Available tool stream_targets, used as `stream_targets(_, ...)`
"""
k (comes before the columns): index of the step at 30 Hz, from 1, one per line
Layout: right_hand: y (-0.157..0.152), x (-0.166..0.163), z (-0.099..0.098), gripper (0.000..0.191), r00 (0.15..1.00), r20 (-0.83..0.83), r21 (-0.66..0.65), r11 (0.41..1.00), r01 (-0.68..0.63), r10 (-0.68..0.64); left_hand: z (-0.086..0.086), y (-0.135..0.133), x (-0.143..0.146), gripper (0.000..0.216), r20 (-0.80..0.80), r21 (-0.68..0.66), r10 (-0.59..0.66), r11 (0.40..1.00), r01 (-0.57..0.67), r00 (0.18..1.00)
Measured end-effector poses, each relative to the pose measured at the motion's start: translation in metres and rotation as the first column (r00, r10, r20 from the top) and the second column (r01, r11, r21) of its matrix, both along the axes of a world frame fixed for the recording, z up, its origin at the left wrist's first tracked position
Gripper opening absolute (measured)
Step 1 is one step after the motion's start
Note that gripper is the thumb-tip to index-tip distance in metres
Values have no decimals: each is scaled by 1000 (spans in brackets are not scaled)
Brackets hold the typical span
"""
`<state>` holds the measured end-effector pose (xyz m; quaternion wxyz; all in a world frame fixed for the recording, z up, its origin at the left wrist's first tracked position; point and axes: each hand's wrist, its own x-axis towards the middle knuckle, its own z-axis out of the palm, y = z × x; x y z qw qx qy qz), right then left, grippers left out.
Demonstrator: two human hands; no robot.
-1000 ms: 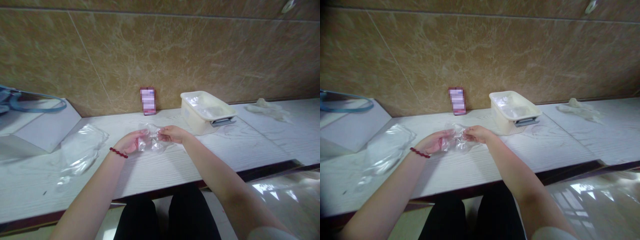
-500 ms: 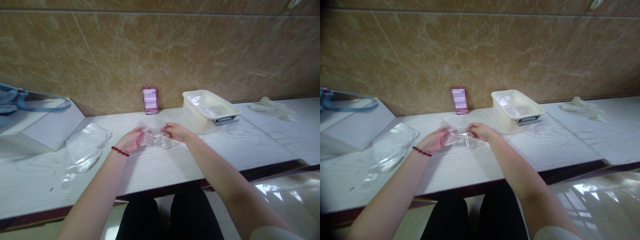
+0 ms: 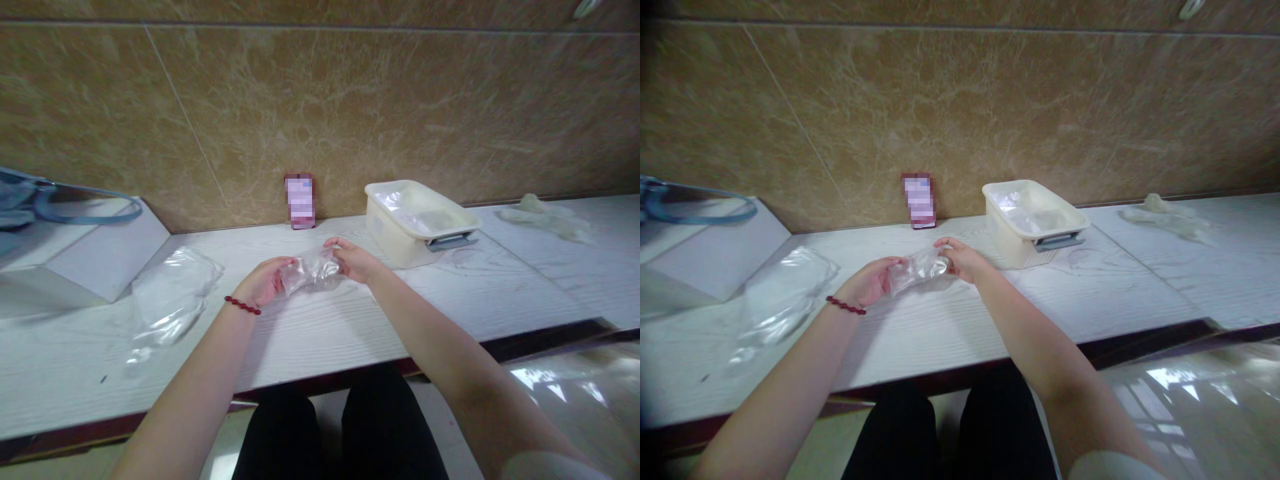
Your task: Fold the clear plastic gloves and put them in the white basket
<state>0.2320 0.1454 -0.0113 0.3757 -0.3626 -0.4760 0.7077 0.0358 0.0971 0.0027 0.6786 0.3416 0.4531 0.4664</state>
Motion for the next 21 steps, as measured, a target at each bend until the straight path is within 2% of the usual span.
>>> stream_targets(2,0,-1,0,23,1000,-9,-22,1000,-9,9,-3,1,1,13,-40,55,13,998,-11,999)
stream_targets(5,-2,-2,2,18,999,16,-91,995,-45,46,-6,1,-1,19,-52,106,72,992,-66,996)
stream_targets(8,-6,-2,4,15,984,69,-153,976,-153,165,-4,1,-2,20,-17,140,124,983,-120,992)
stream_targets(11,-8,-2,3,13,969,77,-130,966,-225,236,-2,1,-4,22,12,160,146,976,-146,989)
stream_targets(16,-6,-3,0,14,996,32,-44,996,-81,82,-4,2,-4,30,-21,175,136,976,-131,990)
stream_targets(21,-2,-3,1,23,997,13,-7,997,78,-78,-6,3,-2,36,-67,181,112,979,-99,991)
